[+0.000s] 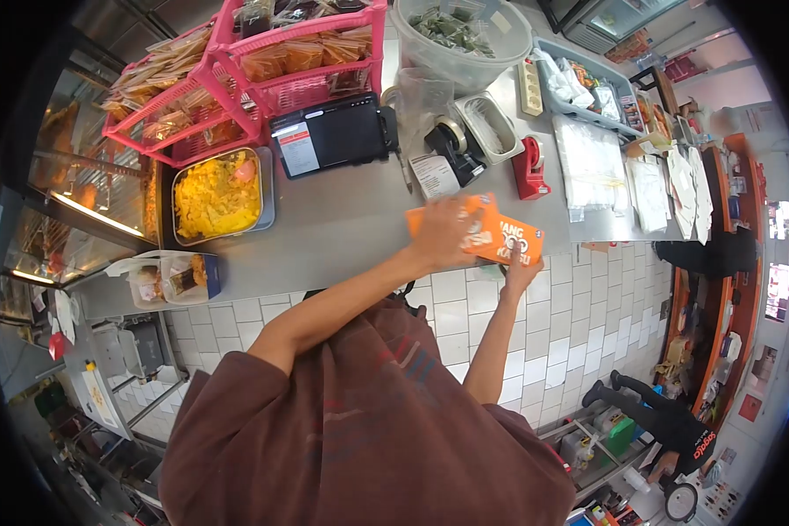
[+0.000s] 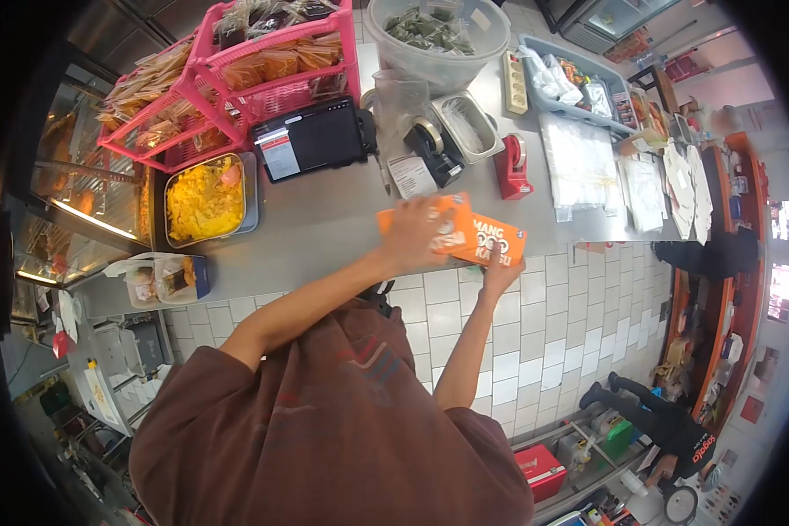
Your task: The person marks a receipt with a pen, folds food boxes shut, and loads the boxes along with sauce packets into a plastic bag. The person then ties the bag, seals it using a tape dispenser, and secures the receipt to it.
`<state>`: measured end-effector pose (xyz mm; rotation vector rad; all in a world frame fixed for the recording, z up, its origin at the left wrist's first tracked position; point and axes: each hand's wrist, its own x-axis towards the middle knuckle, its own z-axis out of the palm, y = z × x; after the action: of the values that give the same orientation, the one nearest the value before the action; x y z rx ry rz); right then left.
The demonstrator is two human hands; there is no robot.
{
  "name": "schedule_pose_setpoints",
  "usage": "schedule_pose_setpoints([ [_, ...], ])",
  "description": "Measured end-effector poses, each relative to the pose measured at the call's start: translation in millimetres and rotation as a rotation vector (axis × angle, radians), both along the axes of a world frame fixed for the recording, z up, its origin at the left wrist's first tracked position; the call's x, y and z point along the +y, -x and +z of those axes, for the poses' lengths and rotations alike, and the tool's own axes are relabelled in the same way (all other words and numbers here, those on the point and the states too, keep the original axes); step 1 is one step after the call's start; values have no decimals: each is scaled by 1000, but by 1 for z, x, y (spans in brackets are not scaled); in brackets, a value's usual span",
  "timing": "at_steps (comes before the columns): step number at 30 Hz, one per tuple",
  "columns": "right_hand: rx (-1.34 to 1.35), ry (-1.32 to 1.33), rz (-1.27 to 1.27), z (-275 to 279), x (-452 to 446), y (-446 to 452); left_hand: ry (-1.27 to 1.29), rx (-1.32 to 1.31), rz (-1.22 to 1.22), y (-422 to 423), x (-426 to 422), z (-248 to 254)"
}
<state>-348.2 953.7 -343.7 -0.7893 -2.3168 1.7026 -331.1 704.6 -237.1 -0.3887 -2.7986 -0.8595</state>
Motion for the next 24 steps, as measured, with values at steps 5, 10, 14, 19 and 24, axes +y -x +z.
schedule_pose_setpoints([
  [5,-69,226,-43,-14,24,-4,-44,25,-219,52,62,-31],
  [10,-35,-10,-15,41,-22,-20,-670,55,325,54,26,-50],
  [14,50,-191,87,32,-46,-29,-775,-429,898,47,-10,-131],
  [19,18,288,27,71,-59,-22,-710,-454,680,54,-16,-128],
  [24,330,-469,127,116,-70,-19,-1321,-408,318,-14,-76,-69],
])
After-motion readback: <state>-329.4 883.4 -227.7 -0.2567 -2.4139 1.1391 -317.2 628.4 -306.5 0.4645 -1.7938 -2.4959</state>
